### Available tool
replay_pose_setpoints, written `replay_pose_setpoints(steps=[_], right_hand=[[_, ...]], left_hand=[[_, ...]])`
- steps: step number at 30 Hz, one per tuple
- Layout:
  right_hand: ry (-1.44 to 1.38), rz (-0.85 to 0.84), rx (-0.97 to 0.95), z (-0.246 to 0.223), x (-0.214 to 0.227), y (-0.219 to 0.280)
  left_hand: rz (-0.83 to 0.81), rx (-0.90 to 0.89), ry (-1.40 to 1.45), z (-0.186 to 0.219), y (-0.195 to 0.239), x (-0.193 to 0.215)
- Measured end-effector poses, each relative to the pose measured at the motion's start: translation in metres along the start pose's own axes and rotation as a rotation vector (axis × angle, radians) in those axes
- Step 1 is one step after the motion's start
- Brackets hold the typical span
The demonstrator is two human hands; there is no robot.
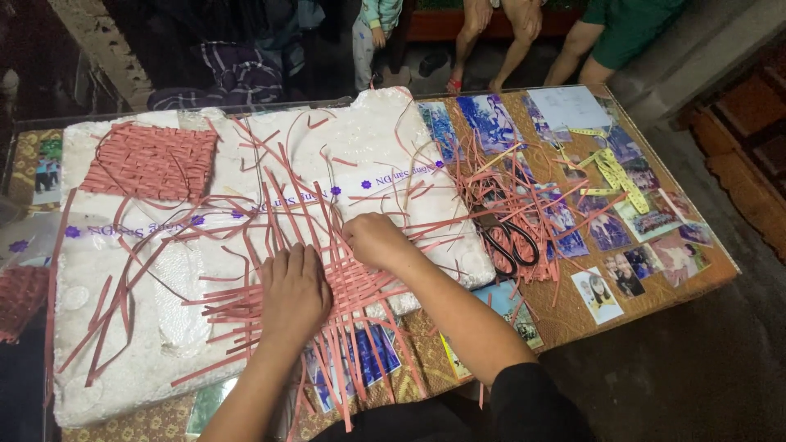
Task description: Weaving thin pink plastic strips together on a white foam base to create a patterned mat.
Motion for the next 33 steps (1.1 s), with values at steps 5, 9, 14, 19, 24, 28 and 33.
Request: replay_pose_setpoints(steps=[5, 9, 14, 19, 24, 28, 33], right_hand=[[-0.008, -0.027, -0.025, 0.002, -0.002, -0.001], [0.005, -0.027, -0.012, -0.004, 0.000, 0.001], [0.014, -0.081, -0.050, 0.003, -0.004, -0.001], [0.001, -0.085, -0.030, -0.008, 0.017, 0.004], [0.041, -0.027, -0.036, -0.009, 0.032, 0.011], [0.056, -0.053, -0.057, -0.015, 0.034, 0.011], [0.191, -0.107, -0.058, -0.013, 0.023, 0.005]], left_hand=[[-0.056, 0.076, 0.025, -0.001, -0.002, 0.007], [-0.076, 0.086, 0.050, 0.002, -0.004, 0.021], [-0.015, 0.086, 0.098, 0.000, -0.003, 0.014], [-0.004, 0.112, 0.170, -0.007, 0.001, 0.012], [0.037, 0.060, 0.212, -0.004, 0.003, 0.008], [0.014, 0.073, 0.213, -0.006, 0.003, 0.004], [-0.027, 0.070, 0.206, -0.006, 0.002, 0.001]])
Point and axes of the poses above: each hand's wrist, its own y-axis away from the middle knuckle, its own x-axis out of the back of the hand, z = x × y, the point moved 8 cm from there along -y, towards the middle knuckle, and after that the axes turned 6 degrees about z, right-handed, at the moved point
